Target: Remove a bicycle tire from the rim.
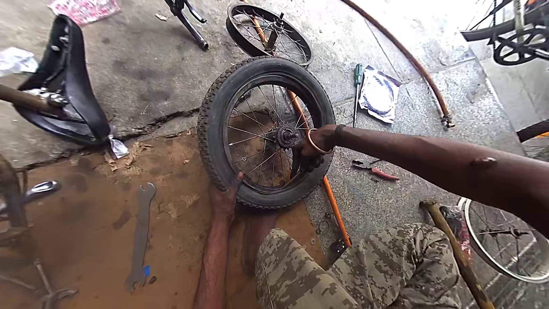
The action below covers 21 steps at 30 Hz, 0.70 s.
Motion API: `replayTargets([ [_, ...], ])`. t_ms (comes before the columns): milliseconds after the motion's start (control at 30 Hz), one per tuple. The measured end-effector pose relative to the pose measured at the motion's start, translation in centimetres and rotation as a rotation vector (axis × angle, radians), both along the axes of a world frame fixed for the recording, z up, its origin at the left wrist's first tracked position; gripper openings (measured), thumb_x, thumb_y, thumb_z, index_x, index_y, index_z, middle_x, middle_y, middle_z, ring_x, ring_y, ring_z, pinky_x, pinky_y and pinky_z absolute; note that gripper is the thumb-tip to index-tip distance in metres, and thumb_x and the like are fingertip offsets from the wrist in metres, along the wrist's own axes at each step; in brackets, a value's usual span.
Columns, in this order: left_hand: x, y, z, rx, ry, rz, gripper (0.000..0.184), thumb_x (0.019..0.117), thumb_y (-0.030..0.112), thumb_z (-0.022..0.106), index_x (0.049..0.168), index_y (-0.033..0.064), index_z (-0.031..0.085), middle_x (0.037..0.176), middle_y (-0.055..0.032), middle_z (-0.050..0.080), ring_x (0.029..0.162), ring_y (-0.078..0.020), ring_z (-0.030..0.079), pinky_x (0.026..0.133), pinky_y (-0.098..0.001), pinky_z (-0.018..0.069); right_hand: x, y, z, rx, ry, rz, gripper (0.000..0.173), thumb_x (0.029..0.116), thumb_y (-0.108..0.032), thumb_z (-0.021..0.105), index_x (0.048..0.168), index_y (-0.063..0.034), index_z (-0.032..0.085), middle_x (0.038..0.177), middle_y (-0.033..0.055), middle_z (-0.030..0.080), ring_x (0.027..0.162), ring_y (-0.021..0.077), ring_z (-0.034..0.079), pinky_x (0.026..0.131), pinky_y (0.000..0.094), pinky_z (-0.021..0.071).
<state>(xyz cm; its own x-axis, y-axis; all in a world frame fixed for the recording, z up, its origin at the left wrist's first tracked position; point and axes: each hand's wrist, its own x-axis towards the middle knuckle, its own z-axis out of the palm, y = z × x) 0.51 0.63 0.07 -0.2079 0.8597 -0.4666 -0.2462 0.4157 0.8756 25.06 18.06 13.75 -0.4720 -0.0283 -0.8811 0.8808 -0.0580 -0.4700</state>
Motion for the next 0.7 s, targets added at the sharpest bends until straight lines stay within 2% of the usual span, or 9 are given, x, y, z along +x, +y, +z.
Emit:
replayTargets([
  [33, 0.0, 0.0, -0.1, 0.004, -0.009, 0.005, 0.057, 0.0867, 0.022, 0.083, 0.135, 0.008, 0.057, 0.112, -0.0055, 0.074, 0.097, -0.0164, 0.074, 0.087, -0.0347, 0.0623, 1.2, 0.7, -3.5, -0.07, -0.019, -0.045, 0.02, 0.1009, -0.008, 0.054, 0.094, 0.0068, 0.065, 0.067, 0.0117, 0.067, 0.05, 0.0125, 0.061, 0.049, 0.0229, 0.0482],
  [67, 0.0, 0.0, -0.2, 0.01, -0.014, 0.008, 0.058, 0.087, 0.022, 0.083, 0.136, 0.0082, 0.056, 0.113, -0.0057, 0.074, 0.097, -0.0168, 0.074, 0.087, -0.0353, 0.0623, 1.2, 0.8, -5.1, -0.075, -0.132, -0.03, 0.022, 0.1022, -0.014, 0.055, 0.09, -0.0011, 0.068, 0.064, 0.0037, 0.066, 0.048, 0.0079, 0.058, 0.048, 0.0218, 0.0465],
  [133, 0.0, -0.1, -0.3, 0.013, -0.019, 0.019, 0.059, 0.0868, 0.022, 0.083, 0.137, 0.0086, 0.055, 0.113, -0.0062, 0.074, 0.098, -0.0168, 0.073, 0.087, -0.0359, 0.0622, 0.7, 0.4, -6.0, -0.042, -0.25, -0.014, 0.026, 0.1029, -0.017, 0.053, 0.086, -0.0067, 0.07, 0.061, -0.0012, 0.063, 0.046, 0.0053, 0.054, 0.048, 0.021, 0.0446],
  [200, 0.1, -0.1, -0.4, 0.019, -0.017, 0.019, 0.058, 0.0868, 0.021, 0.083, 0.137, 0.0087, 0.056, 0.114, -0.0053, 0.073, 0.098, -0.0156, 0.073, 0.087, -0.0347, 0.0618, 0.6, -0.1, -5.9, -0.034, -0.255, -0.042, 0.024, 0.1015, -0.013, 0.052, 0.085, -0.0061, 0.069, 0.06, -0.0006, 0.062, 0.046, 0.0057, 0.053, 0.048, 0.0211, 0.0438],
  [233, 0.1, -0.1, -0.4, 0.027, -0.022, 0.021, 0.058, 0.0868, 0.021, 0.083, 0.136, 0.0084, 0.056, 0.114, -0.005, 0.073, 0.098, -0.0153, 0.073, 0.087, -0.0342, 0.0619, 0.6, -0.2, -6.0, -0.032, -0.252, -0.056, 0.022, 0.1004, -0.014, 0.056, 0.083, -0.0055, 0.068, 0.059, -0.0001, 0.061, 0.046, 0.0063, 0.054, 0.047, 0.0216, 0.0442],
  [367, 0.0, -0.1, -0.6, 0.023, -0.024, 0.016, 0.057, 0.0865, 0.022, 0.083, 0.135, 0.0096, 0.057, 0.112, -0.004, 0.073, 0.096, -0.0139, 0.073, 0.086, -0.0327, 0.0616, 1.0, -0.5, -6.6, -0.031, -0.233, -0.044, 0.028, 0.0987, -0.022, 0.063, 0.076, -0.0077, 0.07, 0.056, -0.0011, 0.06, 0.045, 0.0061, 0.053, 0.047, 0.022, 0.0436],
  [600, -0.1, 0.0, -0.5, 0.023, -0.047, 0.012, 0.056, 0.0866, 0.02, 0.083, 0.135, 0.0093, 0.057, 0.111, -0.0044, 0.075, 0.096, -0.0151, 0.074, 0.087, -0.0331, 0.062, 0.7, -0.6, -6.9, -0.022, -0.222, -0.072, 0.021, 0.0989, -0.015, 0.061, 0.082, -0.0057, 0.069, 0.057, 0.0003, 0.059, 0.045, 0.0062, 0.051, 0.047, 0.0216, 0.0418],
  [700, -0.2, 0.0, -0.4, 0.005, -0.007, -0.006, 0.061, 0.0869, 0.026, 0.083, 0.138, 0.0078, 0.054, 0.115, -0.0054, 0.071, 0.1, -0.0146, 0.071, 0.09, -0.0345, 0.0606, 0.6, -0.4, -7.2, -0.001, -0.197, -0.036, 0.018, 0.0982, -0.015, 0.065, 0.085, -0.0046, 0.071, 0.061, 0.001, 0.061, 0.049, 0.0073, 0.056, 0.052, 0.0231, 0.0476],
])
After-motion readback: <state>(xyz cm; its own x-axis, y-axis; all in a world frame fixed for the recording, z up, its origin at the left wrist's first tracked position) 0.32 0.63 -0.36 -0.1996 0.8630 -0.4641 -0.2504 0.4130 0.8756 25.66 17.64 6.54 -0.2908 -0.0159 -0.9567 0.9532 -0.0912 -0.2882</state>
